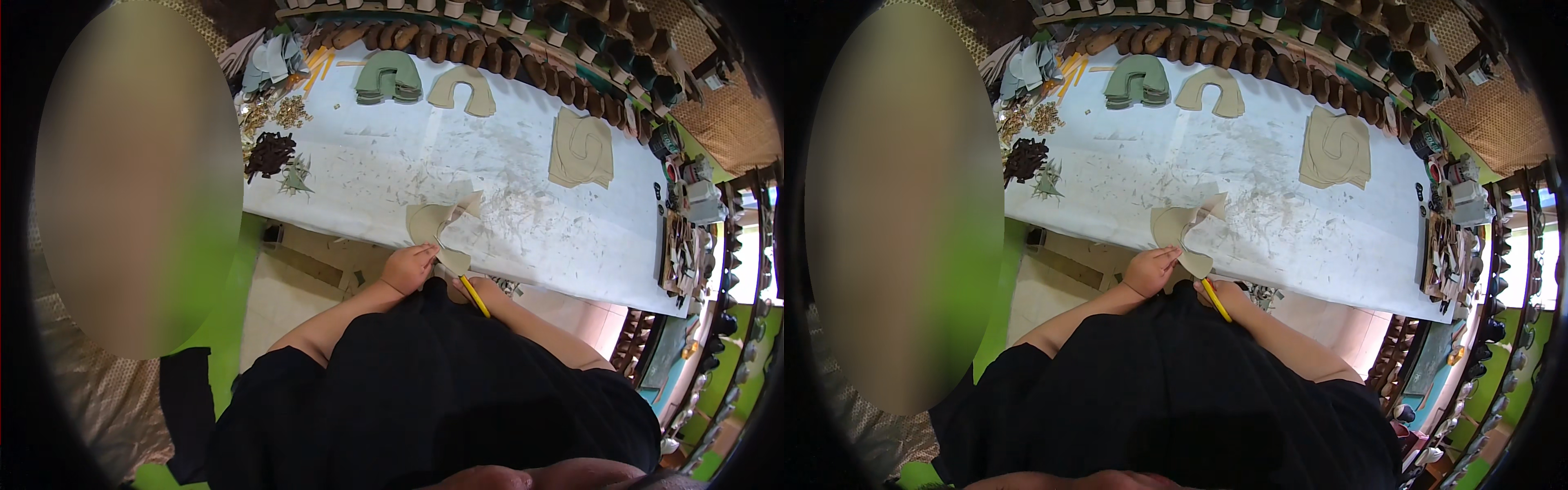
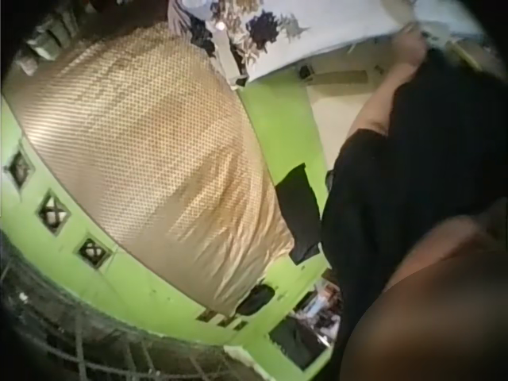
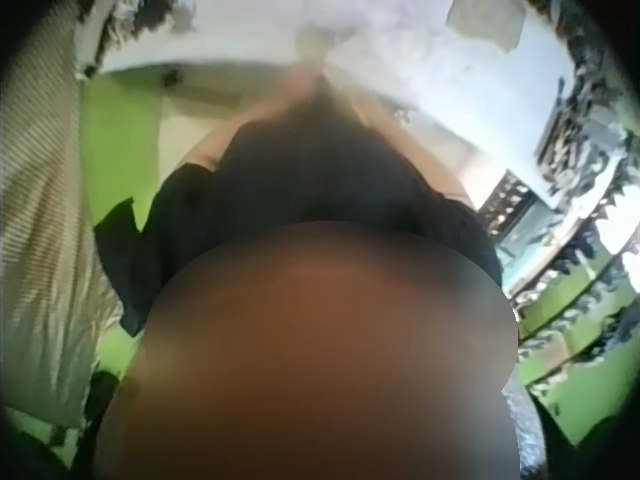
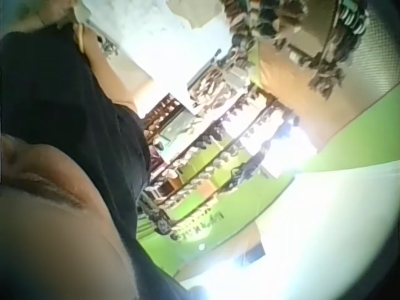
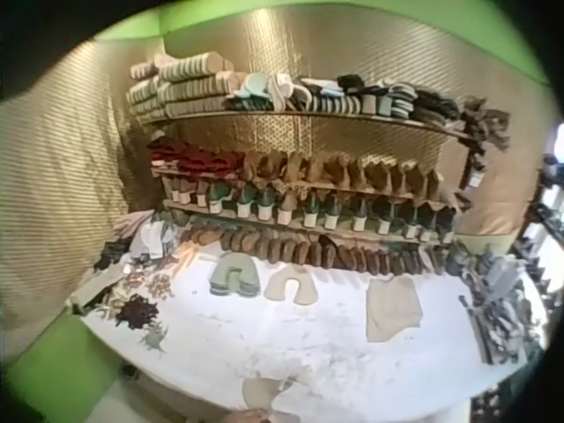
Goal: Cutting out shoe components from material using scissors.
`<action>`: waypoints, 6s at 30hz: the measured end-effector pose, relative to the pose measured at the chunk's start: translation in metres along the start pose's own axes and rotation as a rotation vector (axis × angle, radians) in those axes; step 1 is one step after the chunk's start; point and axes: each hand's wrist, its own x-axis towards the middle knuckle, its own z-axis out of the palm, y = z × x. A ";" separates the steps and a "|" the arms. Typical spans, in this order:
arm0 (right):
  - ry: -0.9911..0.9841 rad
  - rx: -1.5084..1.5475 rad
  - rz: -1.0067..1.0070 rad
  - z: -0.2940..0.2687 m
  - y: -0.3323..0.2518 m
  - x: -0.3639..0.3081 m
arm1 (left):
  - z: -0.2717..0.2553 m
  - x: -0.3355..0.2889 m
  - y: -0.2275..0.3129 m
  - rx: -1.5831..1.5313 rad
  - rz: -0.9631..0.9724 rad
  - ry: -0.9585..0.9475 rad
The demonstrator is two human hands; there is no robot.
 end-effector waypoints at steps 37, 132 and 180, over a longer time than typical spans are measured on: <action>0.029 0.119 -0.106 -0.012 0.002 0.008 | -0.010 0.001 -0.032 0.052 0.195 -0.074; 0.047 0.015 0.020 -0.014 -0.005 0.022 | -0.023 0.001 -0.018 0.304 0.038 -0.187; 0.031 0.007 0.047 -0.005 -0.001 0.030 | -0.022 -0.002 -0.012 0.189 0.133 -0.092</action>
